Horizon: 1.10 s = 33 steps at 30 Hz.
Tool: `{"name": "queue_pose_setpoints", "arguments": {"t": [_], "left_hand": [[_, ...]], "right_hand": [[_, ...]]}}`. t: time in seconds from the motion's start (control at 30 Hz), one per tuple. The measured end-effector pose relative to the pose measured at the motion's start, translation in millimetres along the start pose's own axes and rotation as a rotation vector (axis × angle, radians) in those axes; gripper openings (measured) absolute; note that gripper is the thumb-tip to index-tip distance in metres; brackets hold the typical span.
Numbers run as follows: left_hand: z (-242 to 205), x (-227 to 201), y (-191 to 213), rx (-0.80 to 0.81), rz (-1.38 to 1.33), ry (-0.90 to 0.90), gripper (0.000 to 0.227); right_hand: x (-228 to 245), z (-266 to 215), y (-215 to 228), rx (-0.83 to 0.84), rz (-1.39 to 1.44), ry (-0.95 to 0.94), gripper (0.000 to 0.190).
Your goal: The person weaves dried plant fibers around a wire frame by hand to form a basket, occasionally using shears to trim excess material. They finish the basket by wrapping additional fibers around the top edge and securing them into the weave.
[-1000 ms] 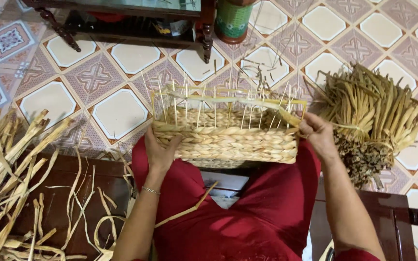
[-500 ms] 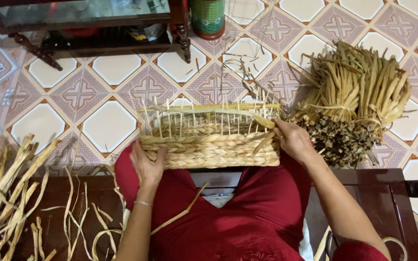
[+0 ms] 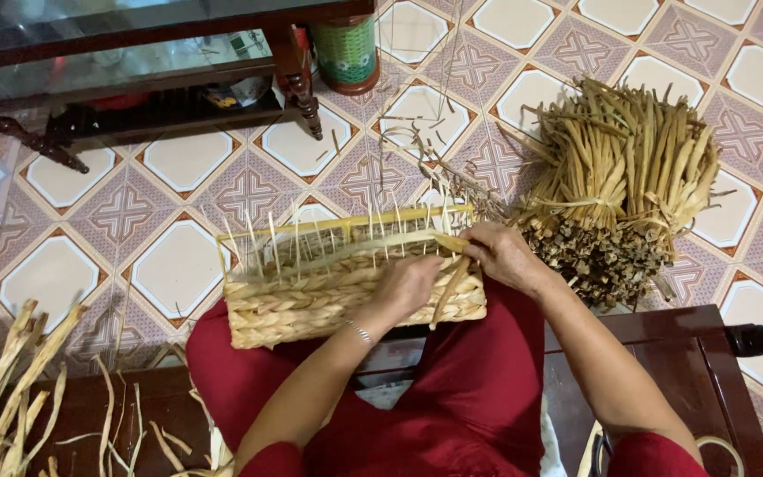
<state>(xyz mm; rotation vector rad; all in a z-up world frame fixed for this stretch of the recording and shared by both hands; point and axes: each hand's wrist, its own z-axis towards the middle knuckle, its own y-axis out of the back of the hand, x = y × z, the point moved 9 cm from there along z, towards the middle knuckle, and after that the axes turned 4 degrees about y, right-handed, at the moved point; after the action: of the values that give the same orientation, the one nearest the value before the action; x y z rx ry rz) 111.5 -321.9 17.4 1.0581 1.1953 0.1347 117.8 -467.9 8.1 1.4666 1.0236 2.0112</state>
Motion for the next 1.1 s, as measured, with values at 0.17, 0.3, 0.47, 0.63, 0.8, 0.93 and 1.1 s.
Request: {"name": "queue_pose_setpoints", "arguments": {"t": [0.17, 0.3, 0.47, 0.63, 0.8, 0.93, 1.1], "left_hand": [[42.6, 26.4, -36.9, 0.199, -0.095, 0.380, 0.018], [54.9, 32.3, -29.6, -0.054, -0.366, 0.278, 0.013], [24.4, 26.4, -13.4, -0.259, -0.669, 0.184, 0.013], [-16.9, -2.5, -12.8, -0.091, -0.665, 0.427, 0.021], [-54.5, -68.5, 33.0, -0.407, 0.032, -0.433, 0.015], [-48.8, -51.6, 48.6, -0.413, 0.206, -0.360, 0.026], [-44.8, 10.1, 36.7, -0.368, 0.479, -0.113, 0.021]], "right_hand": [[11.2, 0.7, 14.7, -0.006, 0.106, -0.031, 0.017], [2.5, -3.6, 13.8, 0.037, 0.279, -0.198, 0.018], [-5.8, -4.7, 4.6, -0.020, 0.307, -0.131, 0.012], [-6.8, 4.9, -9.9, -0.063, 0.289, -0.096, 0.006], [1.9, 14.3, -17.6, -0.065, -0.130, -0.034, 0.016], [2.0, 5.9, -18.3, -0.083, -0.089, 0.064, 0.017], [26.0, -3.3, -1.2, -0.048, 0.037, 0.194, 0.016]]}}
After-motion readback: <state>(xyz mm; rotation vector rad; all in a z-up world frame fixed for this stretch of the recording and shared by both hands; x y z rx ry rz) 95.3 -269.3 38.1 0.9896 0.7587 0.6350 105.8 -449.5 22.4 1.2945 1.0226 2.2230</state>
